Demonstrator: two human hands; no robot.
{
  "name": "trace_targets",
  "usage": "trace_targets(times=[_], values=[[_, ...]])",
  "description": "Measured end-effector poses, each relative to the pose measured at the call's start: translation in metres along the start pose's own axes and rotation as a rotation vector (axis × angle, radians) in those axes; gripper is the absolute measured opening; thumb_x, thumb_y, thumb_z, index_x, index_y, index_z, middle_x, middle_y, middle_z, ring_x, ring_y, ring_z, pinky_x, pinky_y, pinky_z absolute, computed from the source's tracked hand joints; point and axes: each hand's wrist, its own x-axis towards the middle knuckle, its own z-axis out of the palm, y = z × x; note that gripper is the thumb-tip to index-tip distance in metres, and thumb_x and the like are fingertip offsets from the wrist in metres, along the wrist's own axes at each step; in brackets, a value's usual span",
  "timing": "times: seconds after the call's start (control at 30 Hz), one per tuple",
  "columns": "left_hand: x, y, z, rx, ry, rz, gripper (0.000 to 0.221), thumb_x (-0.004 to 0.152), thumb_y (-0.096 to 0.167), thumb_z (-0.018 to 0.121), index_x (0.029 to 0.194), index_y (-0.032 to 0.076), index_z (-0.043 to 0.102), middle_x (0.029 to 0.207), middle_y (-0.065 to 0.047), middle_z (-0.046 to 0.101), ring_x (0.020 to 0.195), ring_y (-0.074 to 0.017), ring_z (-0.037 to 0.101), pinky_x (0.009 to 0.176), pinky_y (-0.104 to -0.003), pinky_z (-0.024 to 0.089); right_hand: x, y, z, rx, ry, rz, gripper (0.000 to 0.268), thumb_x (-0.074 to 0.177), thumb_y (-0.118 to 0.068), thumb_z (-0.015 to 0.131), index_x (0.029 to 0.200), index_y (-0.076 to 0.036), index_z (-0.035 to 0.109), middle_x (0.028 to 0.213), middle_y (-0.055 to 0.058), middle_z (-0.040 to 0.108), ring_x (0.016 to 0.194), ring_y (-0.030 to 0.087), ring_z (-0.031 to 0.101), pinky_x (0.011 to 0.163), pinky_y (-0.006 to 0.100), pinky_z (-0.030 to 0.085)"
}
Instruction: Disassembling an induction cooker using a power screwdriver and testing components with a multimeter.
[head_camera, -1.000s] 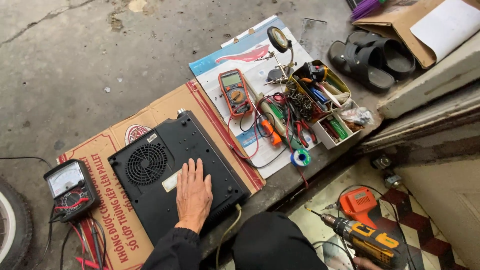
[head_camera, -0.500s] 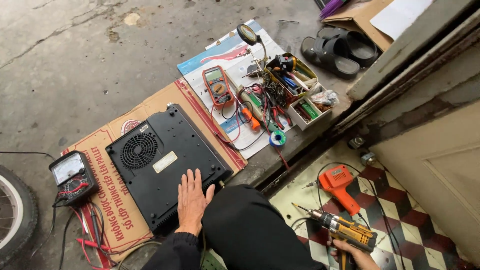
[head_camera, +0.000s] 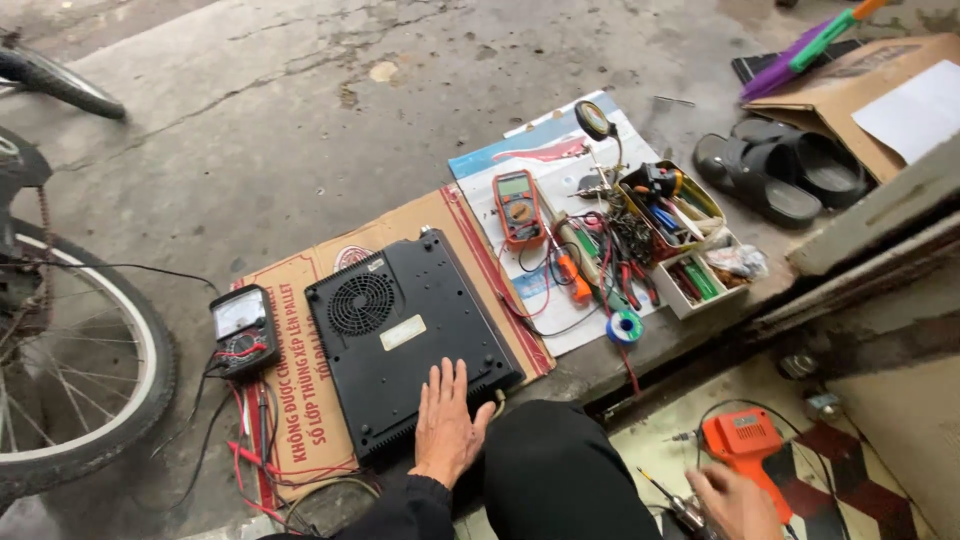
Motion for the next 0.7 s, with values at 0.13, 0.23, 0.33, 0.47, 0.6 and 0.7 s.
trace_targets(times=[0.13,0.23,0.33,0.47,0.6,0.7], values=[[-0.001,-0.005,-0.002,-0.031,-0.083,0.009,0.102,0.1,0.051,0.076,0.175,0.007,0.023,0.184,-0.019,0.017,0.171,-0.0365,0.009,0.135,-0.049,0.011,0.05,-0.181,0.021,-0.125,0.206,-0.528,0.041,0.097,-0.038,0.071,0.128,-0.014,0.08,0.124,0.001,0.084,0.103,0.031,0.08,0.089,0.042,0.059],[-0.002,-0.005,-0.005,-0.029,-0.101,0.017,0.104,0.102,0.053,0.078,0.176,0.007,0.019,0.185,-0.02,0.013,0.17,-0.0376,0.007,0.134,-0.05,0.009,0.139,-0.234,0.07,-0.379,0.398,-0.742,0.042,0.096,-0.035,0.072,0.13,-0.01,0.072,0.12,0.014,0.076,0.098,0.041,0.076,0.082,0.053,0.061],[-0.004,-0.006,-0.001,-0.03,-0.054,0.051,0.108,0.102,0.055,0.081,0.176,0.005,0.02,0.184,-0.021,0.013,0.17,-0.0398,0.008,0.134,-0.052,0.01,0.191,-0.258,0.1,-0.528,0.413,-0.665,0.031,0.097,-0.029,0.065,0.113,-0.003,0.068,0.112,0.022,0.073,0.09,0.047,0.077,0.077,0.06,0.062],[-0.005,-0.014,0.008,-0.025,-0.091,0.078,0.108,0.104,0.048,0.081,0.176,0.001,0.015,0.184,-0.025,0.011,0.169,-0.0424,0.004,0.133,-0.053,0.006,0.199,-0.269,0.123,-0.661,0.514,-0.739,0.026,0.1,-0.028,0.064,0.106,-0.005,0.074,0.106,0.018,0.072,0.083,0.039,0.077,0.071,0.049,0.062],[0.002,-0.022,0.029,0.363,0.223,0.13,0.14,0.072,0.073,0.084,0.176,0.007,0.018,0.185,-0.02,0.013,0.173,-0.0363,0.007,0.138,-0.049,0.008,0.2,-0.279,0.112,-0.665,0.398,-0.655,0.034,0.102,-0.034,0.059,0.108,-0.003,0.071,0.102,0.017,0.074,0.075,0.036,0.079,0.065,0.048,0.062],[0.004,-0.024,0.033,-0.064,-0.07,0.101,0.119,0.091,0.04,0.094,0.176,0.001,0.02,0.182,-0.029,0.013,0.168,-0.0447,0.007,0.132,-0.059,0.008,0.196,-0.284,0.086,-0.618,0.335,-0.657,0.033,0.104,-0.033,0.057,0.106,-0.003,0.069,0.089,0.012,0.075,0.064,0.028,0.072,0.057,0.043,0.06]])
